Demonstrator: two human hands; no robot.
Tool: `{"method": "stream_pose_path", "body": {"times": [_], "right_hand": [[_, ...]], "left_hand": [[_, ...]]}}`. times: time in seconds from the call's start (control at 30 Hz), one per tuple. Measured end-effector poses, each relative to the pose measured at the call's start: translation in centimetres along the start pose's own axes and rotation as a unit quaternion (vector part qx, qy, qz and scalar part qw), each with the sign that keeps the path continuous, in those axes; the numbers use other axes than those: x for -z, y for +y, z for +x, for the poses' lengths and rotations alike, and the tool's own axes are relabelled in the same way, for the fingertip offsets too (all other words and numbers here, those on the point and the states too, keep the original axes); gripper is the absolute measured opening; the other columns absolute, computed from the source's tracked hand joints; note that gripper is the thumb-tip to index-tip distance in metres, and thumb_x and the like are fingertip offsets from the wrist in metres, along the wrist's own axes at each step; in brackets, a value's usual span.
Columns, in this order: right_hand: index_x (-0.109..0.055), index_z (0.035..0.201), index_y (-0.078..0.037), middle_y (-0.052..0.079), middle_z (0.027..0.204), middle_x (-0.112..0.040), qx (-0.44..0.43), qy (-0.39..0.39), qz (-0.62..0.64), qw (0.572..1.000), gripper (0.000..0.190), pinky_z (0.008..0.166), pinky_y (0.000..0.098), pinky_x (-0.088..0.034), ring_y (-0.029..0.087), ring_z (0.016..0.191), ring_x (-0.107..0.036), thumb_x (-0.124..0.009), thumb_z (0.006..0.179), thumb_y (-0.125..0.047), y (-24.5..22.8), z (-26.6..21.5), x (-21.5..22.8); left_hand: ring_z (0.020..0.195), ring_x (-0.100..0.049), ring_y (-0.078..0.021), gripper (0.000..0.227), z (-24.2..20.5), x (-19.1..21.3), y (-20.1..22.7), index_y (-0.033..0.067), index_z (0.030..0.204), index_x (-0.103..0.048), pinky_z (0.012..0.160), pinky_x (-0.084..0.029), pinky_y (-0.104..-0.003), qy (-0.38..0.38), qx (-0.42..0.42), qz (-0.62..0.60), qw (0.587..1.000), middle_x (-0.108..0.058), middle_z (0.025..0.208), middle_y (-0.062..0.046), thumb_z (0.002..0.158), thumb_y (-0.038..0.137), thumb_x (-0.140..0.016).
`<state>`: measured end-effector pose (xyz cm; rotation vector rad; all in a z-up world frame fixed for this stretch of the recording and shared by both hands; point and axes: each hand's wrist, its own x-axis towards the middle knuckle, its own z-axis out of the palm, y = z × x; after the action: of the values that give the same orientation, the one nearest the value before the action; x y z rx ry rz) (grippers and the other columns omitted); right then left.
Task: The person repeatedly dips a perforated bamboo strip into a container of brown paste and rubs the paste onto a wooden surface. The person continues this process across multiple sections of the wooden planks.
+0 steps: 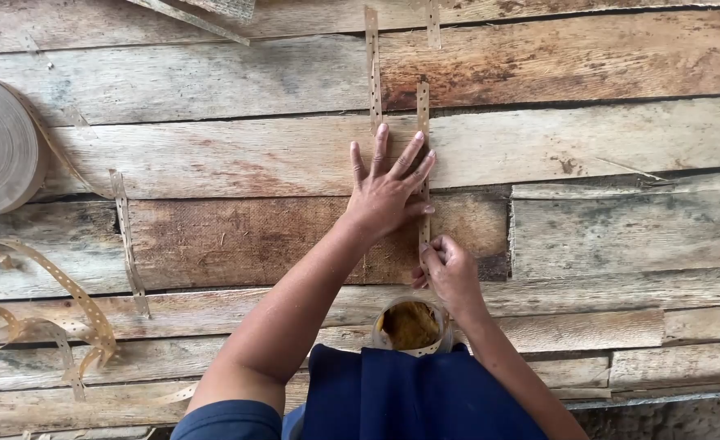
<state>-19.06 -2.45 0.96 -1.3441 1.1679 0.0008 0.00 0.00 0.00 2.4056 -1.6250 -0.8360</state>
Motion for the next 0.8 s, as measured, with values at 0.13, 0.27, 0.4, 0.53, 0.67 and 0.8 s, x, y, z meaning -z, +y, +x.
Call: {"method": "stream_pose_path", "body": {"times": [0.13, 0.27, 0.4, 0.53, 0.67, 0.8], "right_hand": [[-0.064, 0.091, -0.001, 0.023, 0.063, -0.072, 0.018, -0.007, -0.034, 0.999, 0.019, 0.044, 0.0347, -0.057, 0.026, 0.046, -0.071, -0.061, 0.101, -0.017, -1.3, -0.1, 0.2], [-0.066, 0.092, -0.003, 0.019, 0.063, -0.072, 0.065, -0.010, -0.130, 0.989, 0.017, 0.041, 0.0314, -0.055, 0.024, 0.045, -0.070, -0.061, 0.102, -0.016, -1.9, -0.4, -0.3], [-0.067, 0.093, -0.007, 0.021, 0.066, -0.069, 0.222, 0.011, -0.378, 0.899, 0.012, 0.052, 0.0514, -0.055, 0.041, 0.063, -0.074, -0.067, 0.095, -0.018, 0.6, 0.1, -2.3], [-0.066, 0.091, -0.019, 0.009, 0.063, -0.071, 0.194, -0.049, -0.388, 0.900, 0.015, 0.050, 0.0423, -0.057, 0.030, 0.058, -0.074, -0.066, 0.095, -0.033, -1.4, -0.6, -3.2], [-0.059, 0.103, -0.012, 0.015, 0.070, -0.071, 0.079, -0.048, 0.048, 0.995, 0.014, 0.045, 0.0304, -0.056, 0.022, 0.053, -0.070, -0.060, 0.104, -0.027, -5.3, 1.3, 2.4], [-0.040, 0.117, -0.010, 0.016, 0.113, -0.062, 0.192, 0.096, -0.046, 0.976, 0.040, 0.066, 0.0355, -0.060, 0.027, 0.101, -0.068, -0.072, 0.102, -0.028, -5.8, 5.2, 5.5]], "left_hand": [[0.151, 0.020, -0.0449, 0.093, -0.2, 0.1, 0.0, 0.0344, 0.164, -0.021, 0.114, 0.014, -0.075, -0.008, -0.012, 0.021, 1.000, 0.005, 0.173, 0.006, 0.089, 0.065, -0.066], [0.151, 0.020, -0.0479, 0.098, -0.1, -0.4, -0.2, 0.0320, 0.165, -0.020, 0.113, 0.010, -0.077, 0.003, -0.021, 0.021, 1.000, 0.007, 0.173, 0.003, 0.088, 0.064, -0.071], [0.149, 0.024, -0.0476, 0.095, -0.1, -0.6, 0.1, 0.0341, 0.165, -0.017, 0.113, 0.012, -0.077, 0.007, -0.010, 0.021, 1.000, 0.012, 0.172, 0.004, 0.090, 0.064, -0.068], [0.149, 0.023, -0.0472, 0.096, 0.2, -0.7, -0.2, 0.0319, 0.165, -0.022, 0.112, 0.013, -0.076, 0.010, -0.021, 0.008, 1.000, 0.008, 0.172, 0.002, 0.088, 0.069, -0.065], [0.151, 0.020, -0.0465, 0.104, 0.2, -1.4, -0.7, 0.0296, 0.166, -0.017, 0.114, 0.011, -0.074, 0.030, -0.024, 0.001, 0.999, 0.007, 0.173, -0.002, 0.086, 0.061, -0.075], [0.154, 0.015, -0.0443, 0.117, -0.1, -1.6, -0.5, 0.0179, 0.167, -0.012, 0.118, 0.007, -0.072, 0.053, -0.018, -0.031, 0.998, 0.006, 0.173, -0.009, 0.082, 0.059, -0.081]]}}
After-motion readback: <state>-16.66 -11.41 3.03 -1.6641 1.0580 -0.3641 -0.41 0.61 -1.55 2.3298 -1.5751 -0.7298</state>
